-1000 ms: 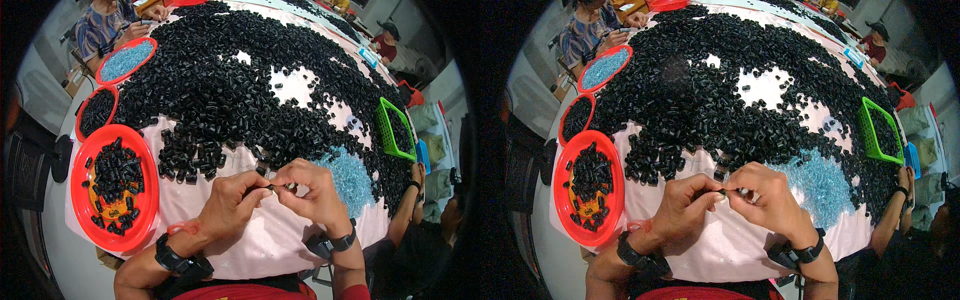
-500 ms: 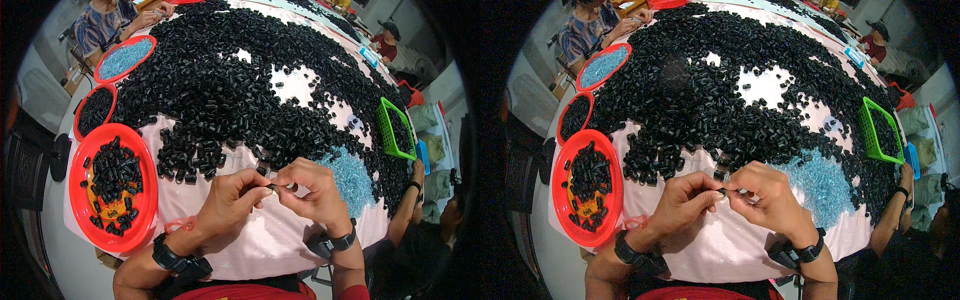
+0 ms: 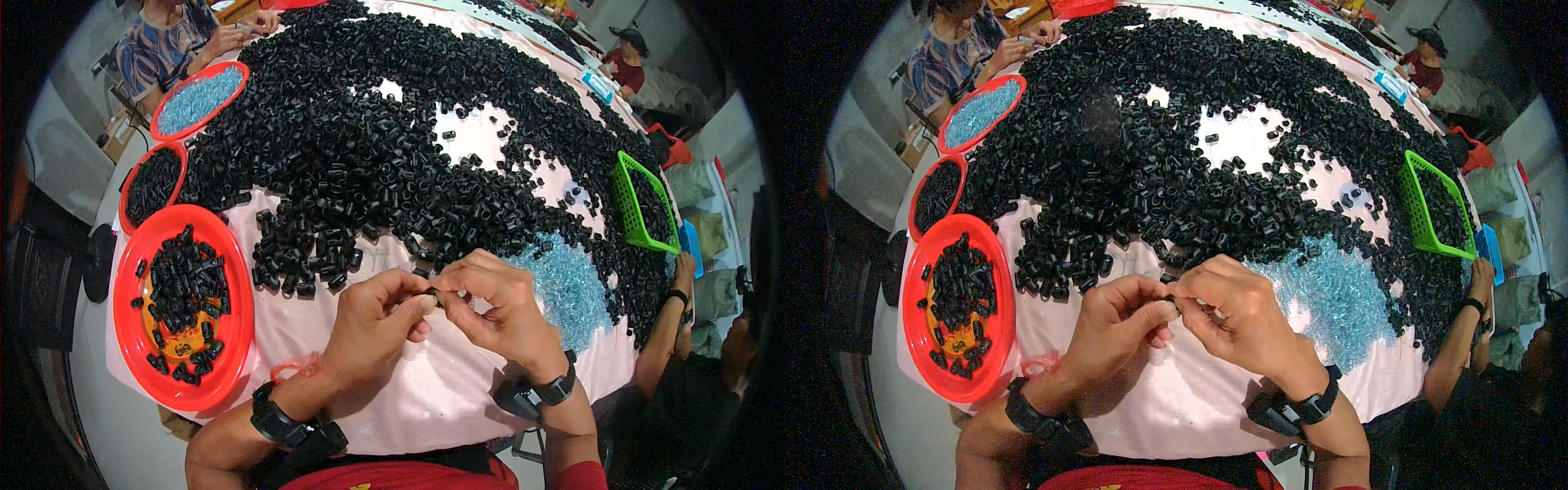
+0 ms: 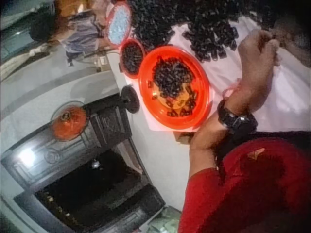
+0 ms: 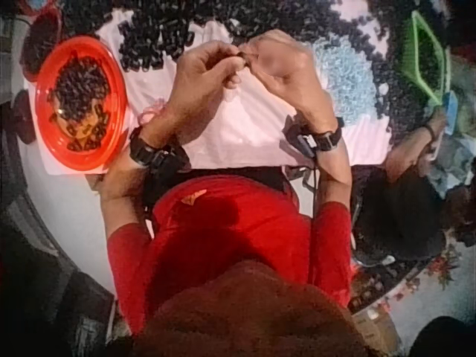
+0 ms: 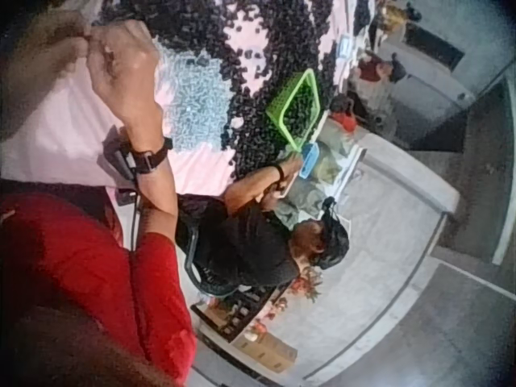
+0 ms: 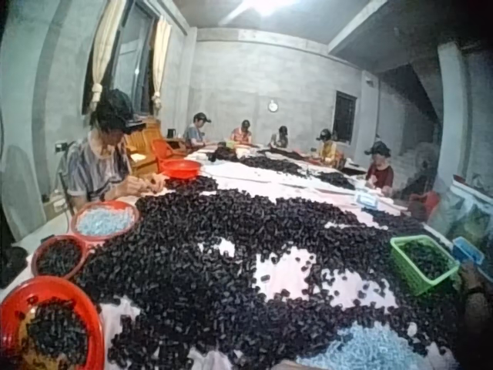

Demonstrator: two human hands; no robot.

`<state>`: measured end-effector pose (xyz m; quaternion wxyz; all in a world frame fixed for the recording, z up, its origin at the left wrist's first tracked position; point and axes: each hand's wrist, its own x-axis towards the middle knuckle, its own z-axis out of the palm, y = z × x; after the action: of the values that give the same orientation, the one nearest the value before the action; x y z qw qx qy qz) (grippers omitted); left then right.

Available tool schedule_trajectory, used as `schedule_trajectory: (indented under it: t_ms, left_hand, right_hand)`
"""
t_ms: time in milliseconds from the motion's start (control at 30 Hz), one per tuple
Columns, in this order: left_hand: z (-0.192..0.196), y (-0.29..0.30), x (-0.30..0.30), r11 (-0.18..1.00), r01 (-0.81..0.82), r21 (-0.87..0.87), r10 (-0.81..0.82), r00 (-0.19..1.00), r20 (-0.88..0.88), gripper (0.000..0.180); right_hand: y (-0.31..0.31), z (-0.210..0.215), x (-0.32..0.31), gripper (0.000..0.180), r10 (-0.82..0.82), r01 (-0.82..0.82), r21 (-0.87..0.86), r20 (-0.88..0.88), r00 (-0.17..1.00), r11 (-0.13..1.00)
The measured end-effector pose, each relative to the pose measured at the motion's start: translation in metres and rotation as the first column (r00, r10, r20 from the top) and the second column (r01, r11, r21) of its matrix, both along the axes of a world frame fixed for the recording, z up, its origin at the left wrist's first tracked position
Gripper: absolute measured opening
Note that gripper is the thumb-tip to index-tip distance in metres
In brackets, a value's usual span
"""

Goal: Sorting and inspecting small black plastic components on a table in a manufacturing setting.

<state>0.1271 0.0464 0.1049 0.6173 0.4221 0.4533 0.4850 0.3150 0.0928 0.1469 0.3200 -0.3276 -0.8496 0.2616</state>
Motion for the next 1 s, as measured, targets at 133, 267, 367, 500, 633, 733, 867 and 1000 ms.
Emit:
schedule_trajectory:
  t_ms: [133,267,367,500,633,733,867,1000]
  left_hand:
    - [0.004,0.007,-0.009,0.986,0.072,-0.149,-0.032,0.966,0.255,0.017]
    - [0.004,0.007,-0.011,0.972,0.136,-0.192,-0.059,0.931,0.361,0.019]
    - [0.005,0.01,-0.017,0.971,0.187,-0.151,-0.13,0.936,0.326,0.02]
    - [0.004,0.008,-0.016,0.971,0.2,-0.134,-0.153,0.942,0.299,0.02]
    - [0.013,0.006,-0.009,0.968,0.16,-0.196,-0.08,0.927,0.365,0.021]
    - [0.011,0.007,-0.009,0.968,0.156,-0.195,-0.075,0.925,0.371,0.023]
    - [0.006,0.008,-0.009,0.976,0.169,-0.14,-0.123,0.949,0.29,0.025]
    - [-0.008,0.009,-0.013,0.942,0.309,-0.133,-0.23,0.879,0.419,0.03]
  right_hand:
    - [-0.002,0.006,-0.007,0.029,0.014,-0.015,0.063,0.02,1.0,0.998]
    - [-0.002,0.004,-0.006,0.032,0.015,-0.017,0.084,0.023,1.0,0.996]
    - [-0.003,0.005,-0.007,0.039,0.024,-0.026,0.081,0.019,1.0,0.996]
    - [-0.003,0.003,-0.009,0.045,-0.018,0.019,0.031,-0.015,1.0,0.999]
    - [-0.003,-0.001,-0.012,0.046,-0.029,0.029,0.096,0.004,1.0,0.995]
    - [-0.003,-0.003,-0.013,0.046,-0.044,0.043,0.11,0.001,0.999,0.993]
    - [-0.001,-0.005,-0.01,0.045,-0.026,0.026,0.135,-0.002,1.0,0.991]
    - [0.001,-0.006,-0.007,0.043,-0.03,0.028,0.194,0.005,1.0,0.98]
